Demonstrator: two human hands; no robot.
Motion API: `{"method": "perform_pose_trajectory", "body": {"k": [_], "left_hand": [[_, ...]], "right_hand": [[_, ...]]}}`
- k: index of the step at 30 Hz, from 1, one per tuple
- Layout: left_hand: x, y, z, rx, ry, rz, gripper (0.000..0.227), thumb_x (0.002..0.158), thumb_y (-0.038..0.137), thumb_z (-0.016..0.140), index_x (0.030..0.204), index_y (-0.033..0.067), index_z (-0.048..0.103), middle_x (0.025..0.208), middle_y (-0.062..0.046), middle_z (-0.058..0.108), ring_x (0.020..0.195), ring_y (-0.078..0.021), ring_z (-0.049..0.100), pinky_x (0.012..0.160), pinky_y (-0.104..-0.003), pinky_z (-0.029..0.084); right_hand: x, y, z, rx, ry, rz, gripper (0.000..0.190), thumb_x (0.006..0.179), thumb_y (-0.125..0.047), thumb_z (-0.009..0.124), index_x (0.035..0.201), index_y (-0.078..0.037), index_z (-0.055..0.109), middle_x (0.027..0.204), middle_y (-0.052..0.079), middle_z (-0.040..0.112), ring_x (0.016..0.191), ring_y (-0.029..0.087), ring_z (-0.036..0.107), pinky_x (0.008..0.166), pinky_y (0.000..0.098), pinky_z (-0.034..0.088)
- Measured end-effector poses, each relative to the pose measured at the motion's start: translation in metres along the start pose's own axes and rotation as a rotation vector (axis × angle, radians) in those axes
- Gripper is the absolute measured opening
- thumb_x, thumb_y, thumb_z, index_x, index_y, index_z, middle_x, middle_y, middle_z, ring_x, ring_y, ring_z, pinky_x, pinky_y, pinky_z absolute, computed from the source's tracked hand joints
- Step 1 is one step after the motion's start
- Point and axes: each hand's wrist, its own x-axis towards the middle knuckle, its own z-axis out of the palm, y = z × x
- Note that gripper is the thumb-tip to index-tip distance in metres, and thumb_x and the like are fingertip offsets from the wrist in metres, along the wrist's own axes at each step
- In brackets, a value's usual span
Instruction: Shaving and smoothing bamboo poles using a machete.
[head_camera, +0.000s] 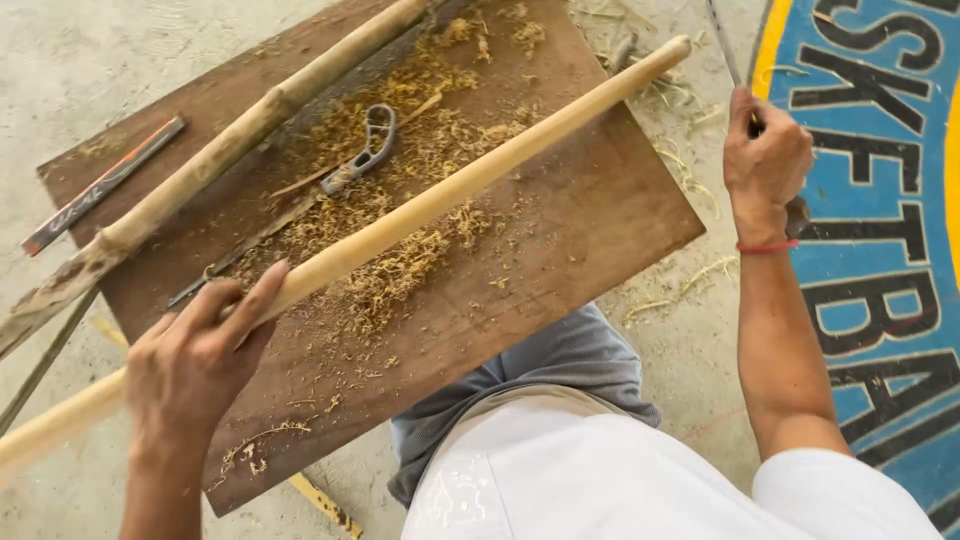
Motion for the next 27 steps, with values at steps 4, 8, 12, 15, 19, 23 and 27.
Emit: {"method": "perform_pose_trajectory", "body": {"k": [4, 8, 12, 15, 19, 23, 27], "left_hand": [[0.045, 0.023, -0.012, -0.005, 0.04, 0.06, 0.055, 0.091, 0.038, 0.079, 0.144, 0.0401, 0.063, 0.094, 0.008, 0.071, 0.065, -0.0113, 0.066, 0.061, -0.028, 0.061], [0.057, 0.023, 0.012, -0.065, -0.033, 0.065, 0.05, 0.095, 0.039, 0.077, 0.143, 0.0376, 0.064, 0.094, 0.006, 0.072, 0.058, -0.0099, 0.064, 0.055, -0.026, 0.061], [0.063, 0.019, 0.013, -0.052, -0.036, 0.083, 0.049, 0.095, 0.041, 0.074, 0.143, 0.0368, 0.064, 0.092, 0.006, 0.071, 0.057, -0.0109, 0.063, 0.056, -0.027, 0.061], [0.072, 0.021, 0.001, -0.042, -0.025, 0.103, 0.046, 0.098, 0.041, 0.071, 0.143, 0.0353, 0.063, 0.092, 0.005, 0.072, 0.055, -0.0112, 0.063, 0.054, -0.027, 0.061], [0.095, 0.025, -0.013, -0.06, -0.098, 0.146, 0.05, 0.092, 0.047, 0.069, 0.135, 0.0224, 0.066, 0.088, -0.003, 0.072, 0.049, -0.012, 0.063, 0.045, -0.029, 0.06], [0.129, 0.028, -0.012, -0.277, -0.397, 0.025, 0.036, 0.101, 0.045, 0.065, 0.123, 0.0165, 0.068, 0.086, -0.004, 0.071, 0.051, -0.0143, 0.063, 0.046, -0.033, 0.06], [0.16, 0.028, -0.023, -0.409, -0.596, -0.144, 0.039, 0.091, 0.048, 0.072, 0.11, 0.0139, 0.073, 0.079, -0.006, 0.074, 0.058, -0.0167, 0.063, 0.061, -0.039, 0.058]], "right_hand": [[-0.021, -0.018, -0.011, 0.099, -0.121, -0.097, 0.045, 0.117, -0.047, 0.063, 0.112, -0.006, 0.08, 0.087, 0.022, 0.069, 0.079, 0.042, 0.068, 0.065, 0.0472, 0.051], [-0.029, -0.01, -0.005, 0.169, -0.109, -0.232, 0.045, 0.113, -0.045, 0.061, 0.123, -0.006, 0.079, 0.092, 0.02, 0.071, 0.08, 0.038, 0.07, 0.068, 0.0448, 0.053], [-0.019, 0.04, 0.019, 0.096, -0.115, -0.153, 0.051, 0.115, -0.051, 0.058, 0.112, -0.005, 0.081, 0.091, 0.017, 0.073, 0.078, 0.033, 0.072, 0.066, 0.0412, 0.054], [-0.008, 0.067, 0.021, -0.017, -0.153, 0.002, 0.056, 0.113, -0.055, 0.057, 0.105, -0.006, 0.082, 0.077, 0.017, 0.069, 0.067, 0.033, 0.068, 0.058, 0.0435, 0.049], [-0.005, 0.057, 0.008, -0.041, -0.076, -0.027, 0.056, 0.113, -0.049, 0.053, 0.098, -0.004, 0.081, 0.078, 0.017, 0.067, 0.069, 0.033, 0.066, 0.06, 0.0432, 0.047], [-0.026, -0.004, -0.02, 0.069, -0.135, -0.058, 0.054, 0.12, -0.05, 0.058, 0.104, -0.004, 0.08, 0.077, 0.017, 0.066, 0.068, 0.031, 0.067, 0.062, 0.0426, 0.047], [-0.041, -0.053, -0.028, 0.248, -0.213, -0.091, 0.043, 0.116, -0.047, 0.062, 0.122, -0.008, 0.078, 0.087, 0.019, 0.07, 0.075, 0.031, 0.07, 0.065, 0.0422, 0.05]]}}
